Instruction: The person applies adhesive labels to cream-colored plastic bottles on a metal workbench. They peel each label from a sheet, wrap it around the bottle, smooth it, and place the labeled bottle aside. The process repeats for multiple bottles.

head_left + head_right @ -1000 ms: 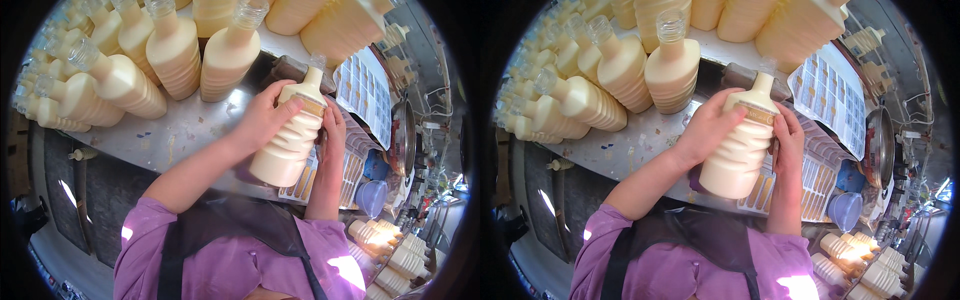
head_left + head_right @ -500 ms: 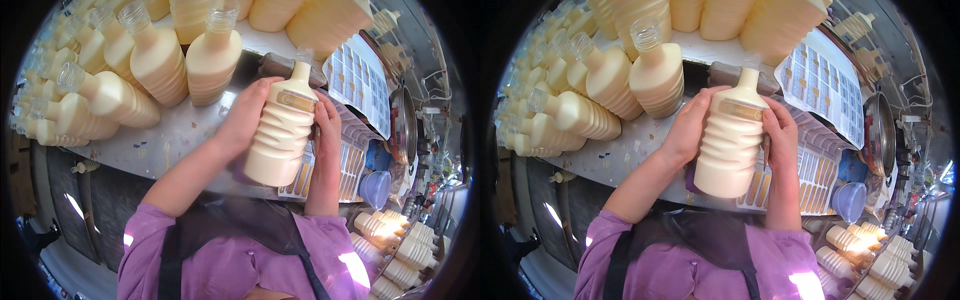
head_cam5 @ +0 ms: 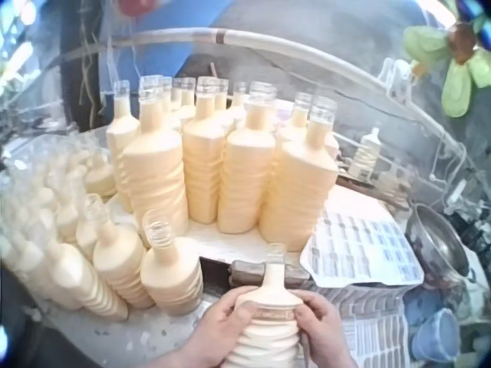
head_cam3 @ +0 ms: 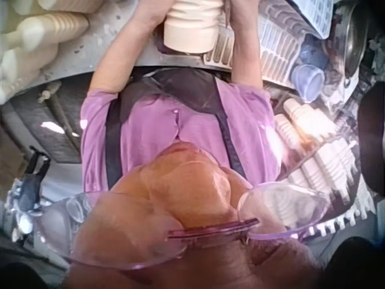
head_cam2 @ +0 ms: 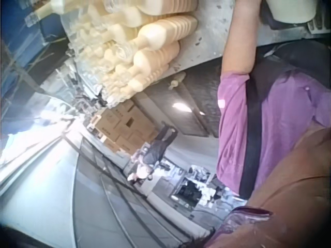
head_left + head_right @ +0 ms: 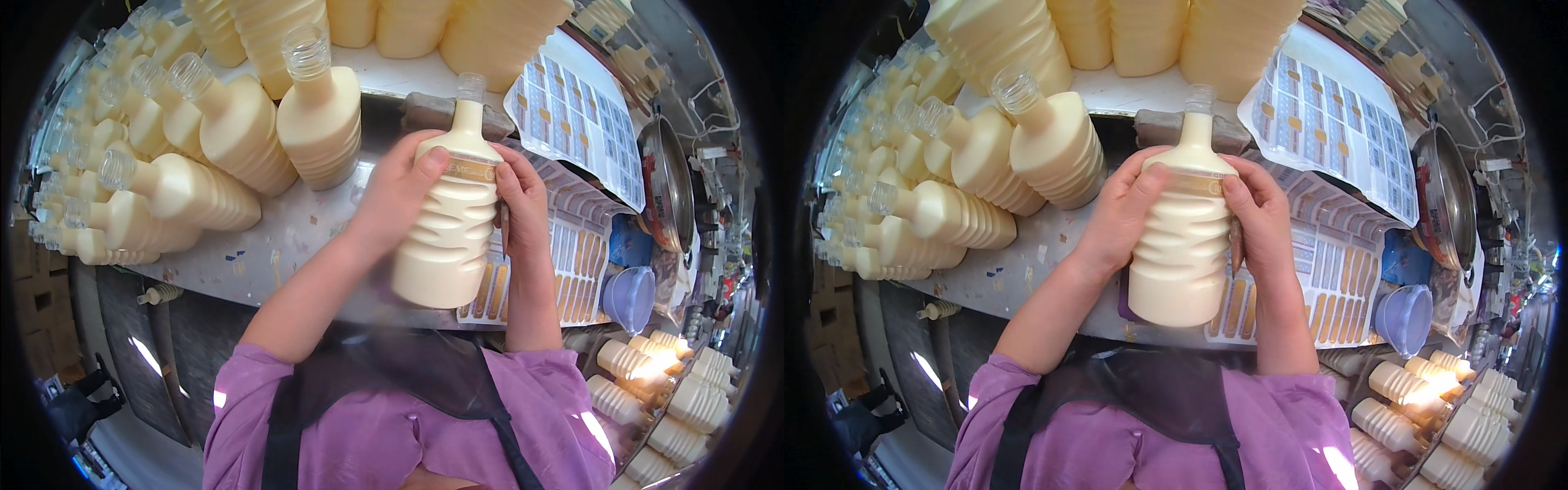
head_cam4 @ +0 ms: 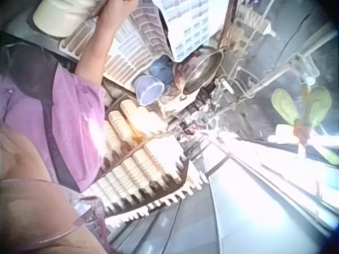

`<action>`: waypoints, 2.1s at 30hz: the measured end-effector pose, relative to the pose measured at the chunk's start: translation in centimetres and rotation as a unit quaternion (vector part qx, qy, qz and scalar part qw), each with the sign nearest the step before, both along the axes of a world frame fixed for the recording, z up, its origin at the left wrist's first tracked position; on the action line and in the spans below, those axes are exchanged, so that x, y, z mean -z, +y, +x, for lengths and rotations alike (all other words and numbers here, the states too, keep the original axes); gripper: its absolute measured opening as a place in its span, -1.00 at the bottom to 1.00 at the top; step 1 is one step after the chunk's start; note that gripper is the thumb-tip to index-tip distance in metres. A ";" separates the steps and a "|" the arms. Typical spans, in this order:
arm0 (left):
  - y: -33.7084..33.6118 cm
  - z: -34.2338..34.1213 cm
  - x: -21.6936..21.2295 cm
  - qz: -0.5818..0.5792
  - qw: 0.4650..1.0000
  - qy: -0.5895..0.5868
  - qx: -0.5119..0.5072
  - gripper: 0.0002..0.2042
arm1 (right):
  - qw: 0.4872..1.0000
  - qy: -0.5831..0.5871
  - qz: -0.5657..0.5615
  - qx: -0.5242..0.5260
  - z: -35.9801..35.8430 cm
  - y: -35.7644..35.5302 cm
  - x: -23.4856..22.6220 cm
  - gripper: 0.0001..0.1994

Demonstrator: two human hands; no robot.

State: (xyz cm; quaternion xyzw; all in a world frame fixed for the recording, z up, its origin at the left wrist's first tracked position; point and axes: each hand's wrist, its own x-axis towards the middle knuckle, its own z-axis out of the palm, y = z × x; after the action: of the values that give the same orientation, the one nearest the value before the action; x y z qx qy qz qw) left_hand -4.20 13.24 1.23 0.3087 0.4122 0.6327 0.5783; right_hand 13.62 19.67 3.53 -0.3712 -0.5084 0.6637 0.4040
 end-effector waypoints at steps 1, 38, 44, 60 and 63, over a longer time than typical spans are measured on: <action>0.0 0.0 -0.1 -0.001 1.000 -0.011 0.002 -0.61 | 1.000 0.001 0.000 -0.001 0.0 0.0 0.0 -0.62; -0.2 -0.4 -1.2 -0.135 0.987 -0.080 -0.043 -0.39 | 1.000 0.007 0.000 -0.019 0.1 0.4 -0.4 -0.63; -0.4 0.0 0.4 -0.053 0.998 -0.001 -0.040 -0.53 | 0.999 -0.024 0.017 -0.030 0.0 0.5 -0.1 -0.63; -4.0 2.2 -2.5 -0.043 0.995 0.085 -0.022 -0.37 | 0.997 -0.036 -0.055 -0.046 1.6 -1.8 -1.8 -0.56; -4.0 1.5 -2.0 -0.024 0.999 0.041 0.006 -0.37 | 0.997 -0.067 -0.002 -0.035 1.7 -2.3 -2.1 -0.55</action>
State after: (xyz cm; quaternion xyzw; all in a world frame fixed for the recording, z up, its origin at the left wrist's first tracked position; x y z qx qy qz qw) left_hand -2.72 9.26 3.24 0.3228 0.4483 0.6062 0.5721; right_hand 15.30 17.41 5.64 -0.3974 -0.5463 0.6519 0.3444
